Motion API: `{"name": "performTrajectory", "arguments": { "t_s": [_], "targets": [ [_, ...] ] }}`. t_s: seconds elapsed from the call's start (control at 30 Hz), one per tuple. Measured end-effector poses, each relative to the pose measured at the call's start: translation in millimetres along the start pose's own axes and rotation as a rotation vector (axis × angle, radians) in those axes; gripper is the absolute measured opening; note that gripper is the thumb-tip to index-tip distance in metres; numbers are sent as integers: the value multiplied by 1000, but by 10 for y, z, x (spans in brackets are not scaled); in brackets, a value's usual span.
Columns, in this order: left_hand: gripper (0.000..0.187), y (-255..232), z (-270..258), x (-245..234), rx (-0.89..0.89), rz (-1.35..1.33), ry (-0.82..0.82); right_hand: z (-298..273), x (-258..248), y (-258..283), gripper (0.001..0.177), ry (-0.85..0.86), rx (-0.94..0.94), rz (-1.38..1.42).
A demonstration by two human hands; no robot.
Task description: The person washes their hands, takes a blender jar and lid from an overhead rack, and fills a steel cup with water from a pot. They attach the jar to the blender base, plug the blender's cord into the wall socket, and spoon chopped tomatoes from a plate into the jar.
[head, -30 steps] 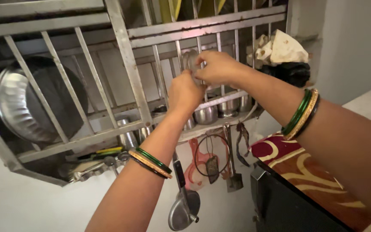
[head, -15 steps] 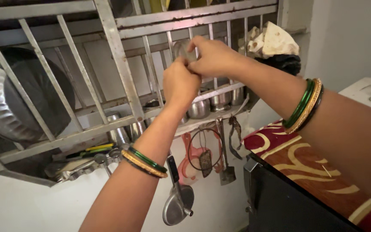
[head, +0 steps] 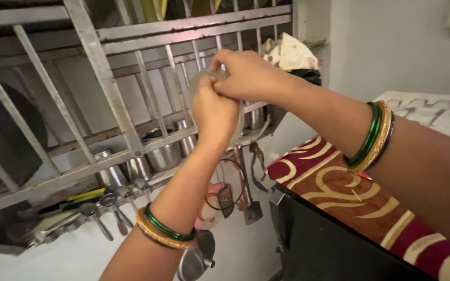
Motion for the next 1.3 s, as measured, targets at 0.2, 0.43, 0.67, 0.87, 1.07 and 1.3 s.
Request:
{"name": "performTrajectory", "arguments": {
  "t_s": [0.2,0.43,0.67,0.87,1.07,1.3],
  "targets": [
    [24,-64,-177,75,-58,-72,89,-133,-18,-77,48,-7,-71,-95],
    [38,-254,-222,-304,232,82,269,-322,-49,13,36,85,58,-57],
    [55,49,-329,-1256,468,331,-14,-500,403,505,31,296,-39,-20],
    [35,659,-360,-1714,89,241,362,-483,975,929,36,374,-290,70],
    [24,698,-490,-1896,-114,298,478,-515,1183,1076,38,445,-216,64],
    [18,480,-446,-1361,-167,111,598,-609,746,631,30,434,-64,73]
  ]
}}
Point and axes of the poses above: each hand's wrist, its own z-axis towards the middle knuckle, its own x-axis out of the palm, y = z × x, the point moved 5 cm from there along z, towards the middle knuckle, and after that the axes turned 12 degrees about z, right-handed, at the moved point
